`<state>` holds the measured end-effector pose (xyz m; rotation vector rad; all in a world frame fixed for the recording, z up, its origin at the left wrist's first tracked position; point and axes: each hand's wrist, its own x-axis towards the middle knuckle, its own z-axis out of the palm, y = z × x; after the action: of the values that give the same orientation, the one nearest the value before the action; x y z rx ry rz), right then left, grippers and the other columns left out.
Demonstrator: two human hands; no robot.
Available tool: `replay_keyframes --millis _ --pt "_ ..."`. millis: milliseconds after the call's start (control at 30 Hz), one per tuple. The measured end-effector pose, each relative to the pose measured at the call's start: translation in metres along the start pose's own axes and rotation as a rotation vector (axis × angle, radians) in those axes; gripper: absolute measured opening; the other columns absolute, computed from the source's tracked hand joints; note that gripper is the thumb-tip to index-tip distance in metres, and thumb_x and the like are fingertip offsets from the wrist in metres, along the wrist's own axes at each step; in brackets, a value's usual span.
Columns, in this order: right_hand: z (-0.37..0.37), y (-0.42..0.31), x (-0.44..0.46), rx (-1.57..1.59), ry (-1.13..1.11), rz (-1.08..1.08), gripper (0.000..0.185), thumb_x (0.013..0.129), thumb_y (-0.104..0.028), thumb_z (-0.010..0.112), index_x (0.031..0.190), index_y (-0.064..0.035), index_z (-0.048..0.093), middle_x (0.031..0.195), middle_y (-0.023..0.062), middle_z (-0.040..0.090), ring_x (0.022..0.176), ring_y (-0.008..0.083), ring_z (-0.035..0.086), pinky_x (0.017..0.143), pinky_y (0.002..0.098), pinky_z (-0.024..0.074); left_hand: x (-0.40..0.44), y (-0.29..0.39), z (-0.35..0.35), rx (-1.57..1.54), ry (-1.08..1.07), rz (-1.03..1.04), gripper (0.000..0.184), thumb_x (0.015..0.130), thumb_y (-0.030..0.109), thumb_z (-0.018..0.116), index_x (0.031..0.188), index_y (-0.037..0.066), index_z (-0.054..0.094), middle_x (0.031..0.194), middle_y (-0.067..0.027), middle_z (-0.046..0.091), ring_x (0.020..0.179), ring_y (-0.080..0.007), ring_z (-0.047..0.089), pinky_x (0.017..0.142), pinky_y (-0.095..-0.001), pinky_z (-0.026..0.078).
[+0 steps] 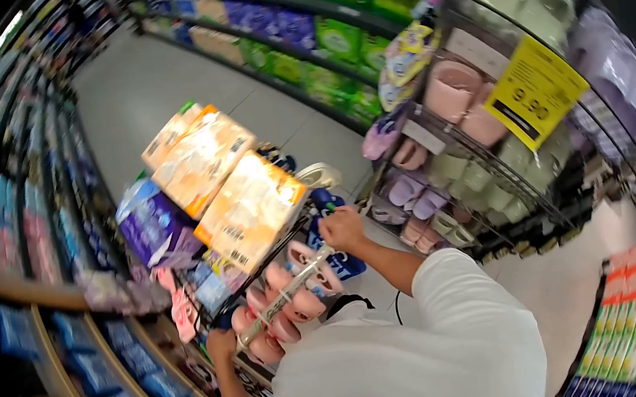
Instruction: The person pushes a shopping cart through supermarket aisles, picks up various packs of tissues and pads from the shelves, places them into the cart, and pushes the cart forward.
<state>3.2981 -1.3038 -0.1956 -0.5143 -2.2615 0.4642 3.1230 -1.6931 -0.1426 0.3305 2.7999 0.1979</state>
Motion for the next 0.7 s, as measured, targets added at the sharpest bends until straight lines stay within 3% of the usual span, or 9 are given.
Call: replay_keyframes --millis 100,233,300,333,367,433,467,700 --pt "0.002 0.008 0.009 0.024 -0.054 0.03 0.032 0.084 -0.022 0.058 0.055 -0.0091 0.056 0.057 0.008 0.059 0.059 0.027 0.059 0.079 0.0399 0.0471 0.003 0.007 0.008 -0.004 0.026 -0.028 0.032 0.07 0.027 0.06 0.067 -0.004 0.064 0.068 -0.0267 0.058 0.063 -0.0427 0.058 0.061 -0.0487 0.046" --pt "0.015 0.015 0.024 0.014 -0.029 0.013 0.031 0.083 -0.022 0.058 0.055 -0.0098 0.056 0.055 0.0078 0.058 0.058 0.0264 0.058 0.079 0.0391 0.0465 0.025 0.0 0.017 -0.019 0.021 -0.039 0.031 0.071 0.023 0.06 0.063 -0.006 0.056 0.06 -0.0255 0.05 0.052 -0.0409 0.047 0.052 -0.047 0.037" --pt "0.021 0.031 0.024 0.01 -0.03 -0.009 0.031 0.083 -0.021 0.059 0.054 -0.0101 0.056 0.054 0.0077 0.058 0.057 0.0258 0.058 0.078 0.0385 0.0461 0.02 0.015 0.029 -0.071 0.127 0.002 0.032 0.071 0.021 0.06 0.06 -0.007 0.051 0.057 -0.0246 0.043 0.048 -0.0386 0.038 0.049 -0.0456 0.031" --pt "0.026 0.029 0.029 0.026 -0.002 -0.026 0.03 0.082 -0.021 0.06 0.054 -0.0102 0.056 0.054 0.0077 0.058 0.057 0.0256 0.058 0.079 0.0384 0.0459 0.024 0.016 0.023 -0.087 0.088 -0.056 0.031 0.072 0.023 0.061 0.065 -0.007 0.058 0.061 -0.0252 0.052 0.054 -0.0405 0.05 0.053 -0.0456 0.039" --pt "0.03 0.03 0.034 0.043 0.027 -0.041 0.03 0.082 -0.021 0.06 0.054 -0.0102 0.056 0.054 0.0076 0.057 0.057 0.0255 0.058 0.079 0.0383 0.0458 0.03 0.017 0.024 -0.081 0.084 -0.048 0.031 0.072 0.023 0.061 0.065 -0.007 0.058 0.061 -0.0252 0.052 0.054 -0.0405 0.05 0.053 -0.0456 0.039" --pt "0.04 0.032 0.047 0.049 0.066 -0.056 0.029 0.081 -0.021 0.06 0.055 -0.0101 0.056 0.054 0.0075 0.057 0.056 0.0253 0.058 0.079 0.0379 0.0455 0.045 0.009 0.025 -0.128 0.154 -0.056 0.03 0.072 0.025 0.062 0.074 -0.004 0.067 0.069 -0.0251 0.061 0.066 -0.0413 0.061 0.062 -0.0441 0.047" --pt "0.044 0.033 0.053 0.045 0.072 -0.061 0.029 0.081 -0.02 0.06 0.055 -0.01 0.057 0.054 0.0075 0.057 0.056 0.0251 0.058 0.079 0.0375 0.0456 0.041 0.03 0.006 -0.103 0.084 -0.095 0.031 0.073 0.026 0.063 0.084 -0.002 0.071 0.079 -0.0241 0.067 0.079 -0.0399 0.066 0.072 -0.0424 0.05" --pt "0.064 0.052 0.089 0.105 0.056 -0.11 0.027 0.081 -0.02 0.061 0.056 -0.0094 0.058 0.055 0.0076 0.057 0.057 0.0242 0.058 0.08 0.0362 0.0464 0.053 0.055 0.008 -0.07 0.25 -0.222 0.029 0.076 0.027 0.063 0.088 0.003 0.072 0.084 -0.0209 0.069 0.082 -0.039 0.066 0.075 -0.0457 0.051"
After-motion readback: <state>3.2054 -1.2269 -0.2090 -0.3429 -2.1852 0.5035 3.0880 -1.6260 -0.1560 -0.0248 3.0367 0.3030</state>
